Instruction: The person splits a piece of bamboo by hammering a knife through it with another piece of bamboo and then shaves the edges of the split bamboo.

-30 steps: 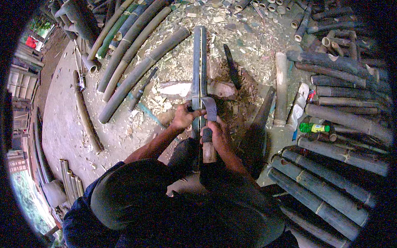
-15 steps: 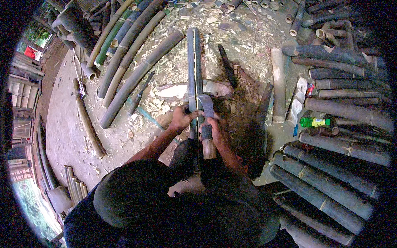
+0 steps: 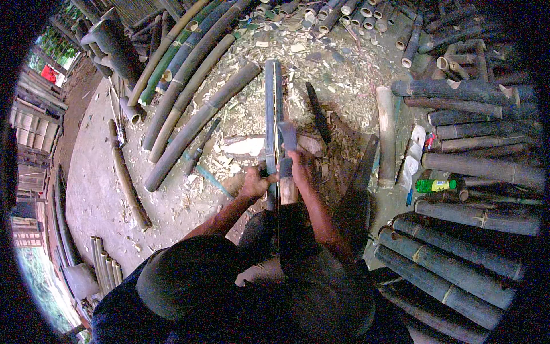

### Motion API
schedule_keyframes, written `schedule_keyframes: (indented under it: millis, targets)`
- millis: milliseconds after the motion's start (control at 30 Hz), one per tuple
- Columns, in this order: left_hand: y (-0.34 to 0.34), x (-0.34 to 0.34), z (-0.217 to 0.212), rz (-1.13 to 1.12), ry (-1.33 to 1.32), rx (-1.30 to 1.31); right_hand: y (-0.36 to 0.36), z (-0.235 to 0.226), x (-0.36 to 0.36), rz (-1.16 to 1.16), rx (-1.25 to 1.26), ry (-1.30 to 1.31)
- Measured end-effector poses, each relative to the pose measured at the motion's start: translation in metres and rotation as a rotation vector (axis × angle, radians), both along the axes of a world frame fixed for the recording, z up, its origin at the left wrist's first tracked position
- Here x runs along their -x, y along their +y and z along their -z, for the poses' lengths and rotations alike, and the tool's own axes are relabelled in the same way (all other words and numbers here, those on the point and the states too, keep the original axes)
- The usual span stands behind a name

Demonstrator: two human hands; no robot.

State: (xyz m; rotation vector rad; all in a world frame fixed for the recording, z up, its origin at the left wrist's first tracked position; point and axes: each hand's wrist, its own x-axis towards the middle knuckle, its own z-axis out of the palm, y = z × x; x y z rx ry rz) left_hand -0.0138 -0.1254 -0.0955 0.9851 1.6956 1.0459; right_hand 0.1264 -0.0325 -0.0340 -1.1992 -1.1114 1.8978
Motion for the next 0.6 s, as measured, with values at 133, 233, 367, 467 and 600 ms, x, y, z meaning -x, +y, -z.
schedule_keyframes:
  millis: [133, 233, 367, 467, 600]
  targets:
    - [-0.001, -0.001, -0.021, 0.062, 0.006, 0.075, 0.057, -0.013, 0.018, 0.118, -0.035, 0.007]
    - [0.0, 0.0, -0.012, 0.072, 0.019, 0.001, 0.116, -0.03, 0.012, -0.023, 0.065, -0.006]
    - [-0.001, 0.001, -0.002, 0.06, 0.117, 0.059, 0.07, -0.061, -0.002, -0.066, -0.197, -0.08]
    - [0.003, -0.001, -0.012, 0.061, 0.035, 0.019, 0.008, -0.065, -0.023, -0.031, -0.068, -0.09]
    - [-0.001, 0.0, -0.017, 0.054, -0.029, 0.096, -0.051, -0.041, -0.04, -0.061, 0.062, -0.084]
